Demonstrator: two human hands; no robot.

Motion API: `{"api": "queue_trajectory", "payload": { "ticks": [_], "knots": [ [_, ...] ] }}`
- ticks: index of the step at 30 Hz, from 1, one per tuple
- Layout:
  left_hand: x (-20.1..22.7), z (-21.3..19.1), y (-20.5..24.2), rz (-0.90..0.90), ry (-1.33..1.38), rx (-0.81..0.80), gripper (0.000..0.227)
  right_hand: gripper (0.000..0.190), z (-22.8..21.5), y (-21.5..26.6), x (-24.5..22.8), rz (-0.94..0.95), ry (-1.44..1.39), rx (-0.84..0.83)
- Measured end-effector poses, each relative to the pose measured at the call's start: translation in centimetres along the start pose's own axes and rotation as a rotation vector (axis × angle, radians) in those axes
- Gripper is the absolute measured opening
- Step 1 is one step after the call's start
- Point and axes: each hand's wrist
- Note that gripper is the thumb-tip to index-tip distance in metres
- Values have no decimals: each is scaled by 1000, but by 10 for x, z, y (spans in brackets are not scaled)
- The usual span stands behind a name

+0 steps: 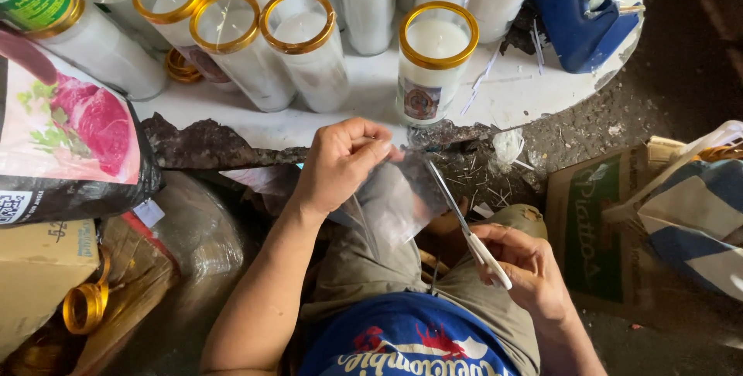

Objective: Bagging tall white candles in clear plastic sleeves and trimming the excess with scissors.

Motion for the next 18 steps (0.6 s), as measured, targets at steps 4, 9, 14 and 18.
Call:
{"api": "queue_trajectory", "payload": {
  "ticks": [4,9,14,18],
  "knots": [
    [-4,3,0,114,-14,-58,15,75,1,-2,0,23,7,5],
    [-10,2,0,164,-19,-84,15,69,4,-4,0,46,23,49],
    [-13,2,-1,130,-19,-88,19,66,1,-7,3,-6,-4,5],
    [-16,5,-1,149,-99,-64,23,65,8,-12,-3,-31,34,-17]
  ]
}}
Point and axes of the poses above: each hand's wrist, its own y-axis away from the middle knuckle, its own z-axis out of the palm, x = y × z, and after that the axes turned 8 degrees about -y, right-handed
